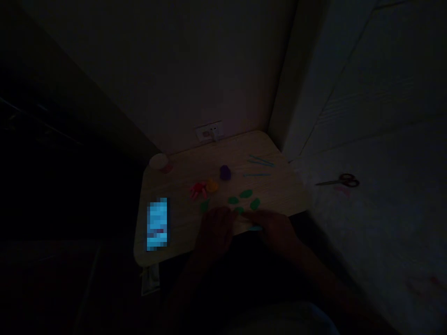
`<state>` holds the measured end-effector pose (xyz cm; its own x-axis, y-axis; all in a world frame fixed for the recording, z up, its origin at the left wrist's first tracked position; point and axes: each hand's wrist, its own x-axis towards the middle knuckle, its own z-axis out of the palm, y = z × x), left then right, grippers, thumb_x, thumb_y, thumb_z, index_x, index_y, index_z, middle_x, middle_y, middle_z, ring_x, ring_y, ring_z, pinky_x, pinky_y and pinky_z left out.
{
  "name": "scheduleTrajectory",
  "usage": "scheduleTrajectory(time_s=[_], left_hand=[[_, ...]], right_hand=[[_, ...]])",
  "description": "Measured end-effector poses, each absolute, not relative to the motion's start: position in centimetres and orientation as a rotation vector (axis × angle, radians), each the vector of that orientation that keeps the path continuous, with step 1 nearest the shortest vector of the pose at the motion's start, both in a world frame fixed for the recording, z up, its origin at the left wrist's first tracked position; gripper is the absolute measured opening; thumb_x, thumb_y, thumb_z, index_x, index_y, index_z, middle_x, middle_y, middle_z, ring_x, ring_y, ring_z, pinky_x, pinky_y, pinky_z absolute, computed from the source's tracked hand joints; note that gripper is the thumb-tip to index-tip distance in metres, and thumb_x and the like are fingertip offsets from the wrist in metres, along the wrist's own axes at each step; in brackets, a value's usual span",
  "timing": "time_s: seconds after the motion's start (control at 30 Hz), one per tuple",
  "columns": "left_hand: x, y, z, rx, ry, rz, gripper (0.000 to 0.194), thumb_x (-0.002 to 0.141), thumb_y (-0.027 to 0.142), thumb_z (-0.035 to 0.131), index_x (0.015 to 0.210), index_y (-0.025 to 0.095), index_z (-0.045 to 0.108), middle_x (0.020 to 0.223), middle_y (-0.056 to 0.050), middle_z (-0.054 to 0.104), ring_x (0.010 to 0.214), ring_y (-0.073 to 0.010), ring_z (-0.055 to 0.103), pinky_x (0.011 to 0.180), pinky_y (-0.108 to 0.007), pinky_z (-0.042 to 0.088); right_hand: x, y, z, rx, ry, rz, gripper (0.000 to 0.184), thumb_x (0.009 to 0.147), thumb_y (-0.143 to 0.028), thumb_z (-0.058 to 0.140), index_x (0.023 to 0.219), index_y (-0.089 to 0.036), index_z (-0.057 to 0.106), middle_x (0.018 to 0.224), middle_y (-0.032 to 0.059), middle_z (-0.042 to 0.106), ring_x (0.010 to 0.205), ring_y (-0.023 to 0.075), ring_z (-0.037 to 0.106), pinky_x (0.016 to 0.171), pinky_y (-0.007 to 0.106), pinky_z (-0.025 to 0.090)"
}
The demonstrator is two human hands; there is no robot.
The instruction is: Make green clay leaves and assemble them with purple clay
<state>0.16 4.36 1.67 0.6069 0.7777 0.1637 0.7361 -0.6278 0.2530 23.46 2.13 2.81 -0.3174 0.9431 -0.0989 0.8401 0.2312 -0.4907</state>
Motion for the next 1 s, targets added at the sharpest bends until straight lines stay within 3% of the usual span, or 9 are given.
scheduleTrajectory(time_s=[0.17,0.67,1.0], left_hand=[[0.3,4.3,1.7,2.598,1.273,0.439,0.048,0.097,0.016,0.051,0.145,0.021,0.054,0.135,-0.011,0.06,0.122,-0.0294,0.052,0.107,-0.05,0.044],[1.1,4.9,1.2,2.446,1.291,0.626,0.045,0.095,0.02,0.056,0.14,0.019,0.055,0.135,-0.013,0.059,0.127,-0.0305,0.052,0.112,-0.052,0.041],[1.8,5.4,1.1,2.364,1.278,0.682,0.036,0.094,0.014,0.059,0.128,0.021,0.066,0.126,-0.01,0.061,0.12,-0.0261,0.055,0.109,-0.047,0.045]], right_hand=[[23.5,2.1,3.1,-1.702,-2.264,0.735,0.061,0.088,-0.013,0.057,0.146,-0.033,0.062,0.136,0.0073,0.072,0.116,0.0268,0.072,0.101,0.038,0.055],[23.6,2.1,3.5,-1.678,-2.251,0.761,0.065,0.086,-0.008,0.054,0.145,-0.033,0.063,0.138,0.0057,0.071,0.119,0.0262,0.071,0.101,0.038,0.055],[23.5,2.2,3.4,-1.685,-2.263,0.752,0.066,0.084,-0.008,0.053,0.145,-0.033,0.063,0.138,0.0061,0.071,0.117,0.026,0.072,0.101,0.04,0.055]])
